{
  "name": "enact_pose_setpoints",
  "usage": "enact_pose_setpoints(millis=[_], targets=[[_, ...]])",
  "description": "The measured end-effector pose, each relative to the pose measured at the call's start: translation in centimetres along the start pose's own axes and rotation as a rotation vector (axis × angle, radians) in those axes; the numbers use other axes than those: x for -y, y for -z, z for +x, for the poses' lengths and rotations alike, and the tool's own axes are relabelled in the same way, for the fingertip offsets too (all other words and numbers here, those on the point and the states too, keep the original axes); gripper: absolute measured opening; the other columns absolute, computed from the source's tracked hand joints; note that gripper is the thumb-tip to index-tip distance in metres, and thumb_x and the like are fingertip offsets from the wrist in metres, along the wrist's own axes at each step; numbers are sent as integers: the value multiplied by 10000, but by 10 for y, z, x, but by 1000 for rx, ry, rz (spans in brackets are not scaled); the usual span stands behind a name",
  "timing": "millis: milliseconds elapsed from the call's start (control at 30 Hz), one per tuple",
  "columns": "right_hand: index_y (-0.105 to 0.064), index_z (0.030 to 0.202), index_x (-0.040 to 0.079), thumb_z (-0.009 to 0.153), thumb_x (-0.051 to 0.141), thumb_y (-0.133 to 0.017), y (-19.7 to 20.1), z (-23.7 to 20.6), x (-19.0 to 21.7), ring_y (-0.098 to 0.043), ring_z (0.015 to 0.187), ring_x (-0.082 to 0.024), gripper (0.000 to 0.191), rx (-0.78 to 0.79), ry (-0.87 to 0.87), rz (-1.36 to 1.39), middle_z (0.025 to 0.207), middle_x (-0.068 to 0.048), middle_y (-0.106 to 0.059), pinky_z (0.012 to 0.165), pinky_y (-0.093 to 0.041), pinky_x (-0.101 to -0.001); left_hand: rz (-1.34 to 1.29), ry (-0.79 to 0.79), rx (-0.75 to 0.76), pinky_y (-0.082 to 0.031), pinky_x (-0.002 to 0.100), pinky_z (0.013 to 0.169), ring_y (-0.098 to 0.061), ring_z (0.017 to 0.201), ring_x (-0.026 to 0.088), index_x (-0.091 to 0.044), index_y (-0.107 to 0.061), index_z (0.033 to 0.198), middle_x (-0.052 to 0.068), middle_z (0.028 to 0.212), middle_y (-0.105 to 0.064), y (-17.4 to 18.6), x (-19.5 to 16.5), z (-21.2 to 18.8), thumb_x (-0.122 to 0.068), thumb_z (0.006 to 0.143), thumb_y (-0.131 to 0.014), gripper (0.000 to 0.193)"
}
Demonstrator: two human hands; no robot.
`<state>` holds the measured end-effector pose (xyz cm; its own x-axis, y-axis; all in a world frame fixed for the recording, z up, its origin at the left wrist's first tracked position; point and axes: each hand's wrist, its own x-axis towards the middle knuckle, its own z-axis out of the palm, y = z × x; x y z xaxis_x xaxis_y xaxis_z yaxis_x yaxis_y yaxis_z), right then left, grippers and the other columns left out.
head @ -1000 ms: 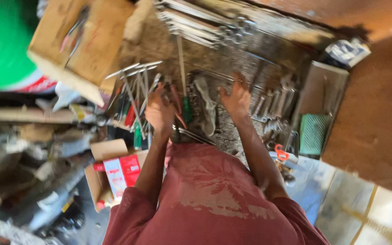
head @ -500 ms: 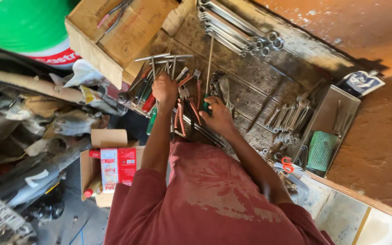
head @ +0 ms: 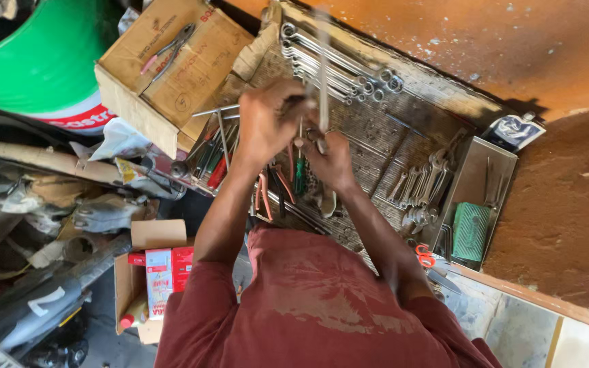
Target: The person wipes various metal tools on a workbench with a cloth, including wrenches, screwdrivers, and pliers. The person then opens a green hex key case, wipes the keys, and closes the case before placing it back on the bench.
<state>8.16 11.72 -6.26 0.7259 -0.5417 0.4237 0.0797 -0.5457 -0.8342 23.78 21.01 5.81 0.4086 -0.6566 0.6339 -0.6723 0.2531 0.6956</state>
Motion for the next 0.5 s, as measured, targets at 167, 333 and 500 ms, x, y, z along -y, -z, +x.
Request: enact_pose_setpoints(millis=[167,333,500], targets=[[-664,1157,13,1069,114,-571,43,6,39,-546,494,-71,164,-328,99,-133,630,4,-585,445,-467,-257,-482,-175,157,-584,270,705,-751,802,166,3,-726,1054,94,930,-734,-6,-82,47,-41,870,-860,231],[-522,1333,26,1191,293,-487,65,-49,71,-594,744,-147,305,-500,182,31,926,-81,-618,667,-478,-291,-804,-190,246,-599,224,760,-739,854,148,-3,-697,1121,79,1005,-723,-59,-110,70,37,983,-798,175],[-509,1306,27,1128,379,-473,55,-105,30,-514,714,-108,396,-761,-211,227,880,-39,-588,596,-409,-284,-957,37,266,-642,245,762,-751,875,135,-10,-715,1146,75,1018,-720,-176,-76,40,-4,993,-781,166]])
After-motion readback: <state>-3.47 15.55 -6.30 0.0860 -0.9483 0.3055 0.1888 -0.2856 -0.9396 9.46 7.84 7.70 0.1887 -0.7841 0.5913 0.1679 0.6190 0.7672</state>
